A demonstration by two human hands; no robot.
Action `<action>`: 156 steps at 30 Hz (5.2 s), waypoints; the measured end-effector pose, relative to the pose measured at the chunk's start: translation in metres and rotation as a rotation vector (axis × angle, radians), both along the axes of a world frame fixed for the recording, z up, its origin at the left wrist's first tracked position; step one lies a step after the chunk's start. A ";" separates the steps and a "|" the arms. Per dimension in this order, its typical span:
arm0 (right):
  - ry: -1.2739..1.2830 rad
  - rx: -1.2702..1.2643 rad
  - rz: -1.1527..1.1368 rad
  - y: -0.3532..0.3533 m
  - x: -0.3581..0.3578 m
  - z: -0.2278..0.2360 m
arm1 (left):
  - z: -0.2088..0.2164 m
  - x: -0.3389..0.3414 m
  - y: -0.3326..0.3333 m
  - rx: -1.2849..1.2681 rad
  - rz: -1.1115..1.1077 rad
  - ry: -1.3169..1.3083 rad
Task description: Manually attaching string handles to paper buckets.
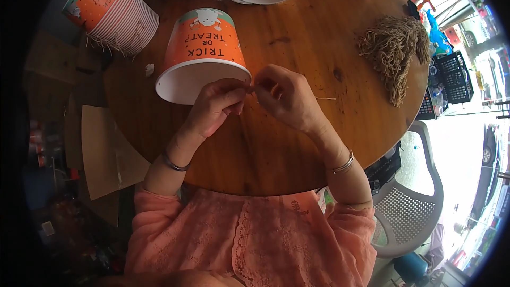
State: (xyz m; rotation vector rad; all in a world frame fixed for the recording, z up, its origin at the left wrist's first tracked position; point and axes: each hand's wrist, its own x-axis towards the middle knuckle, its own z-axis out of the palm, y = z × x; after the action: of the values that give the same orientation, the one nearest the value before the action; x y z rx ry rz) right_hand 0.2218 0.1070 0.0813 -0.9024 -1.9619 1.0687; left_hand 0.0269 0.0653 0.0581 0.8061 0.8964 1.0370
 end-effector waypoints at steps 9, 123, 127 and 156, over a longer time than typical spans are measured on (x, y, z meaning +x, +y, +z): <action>0.059 -0.704 0.064 0.007 0.005 0.010 | -0.005 0.002 -0.001 0.310 0.104 0.238; 0.063 -0.513 0.660 -0.007 0.039 0.041 | 0.050 0.000 0.033 0.180 0.288 0.358; 0.267 -0.451 0.781 -0.011 0.030 0.023 | 0.031 0.041 -0.018 0.496 0.189 0.360; 0.168 -0.537 0.204 -0.007 -0.001 0.006 | 0.014 -0.007 0.003 0.568 0.022 0.647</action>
State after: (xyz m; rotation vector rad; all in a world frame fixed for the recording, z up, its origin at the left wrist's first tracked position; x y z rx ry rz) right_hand 0.2210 0.0998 0.0872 -0.8564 -1.6768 1.7829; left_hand 0.0196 0.0681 0.0717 1.6736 1.1630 1.0796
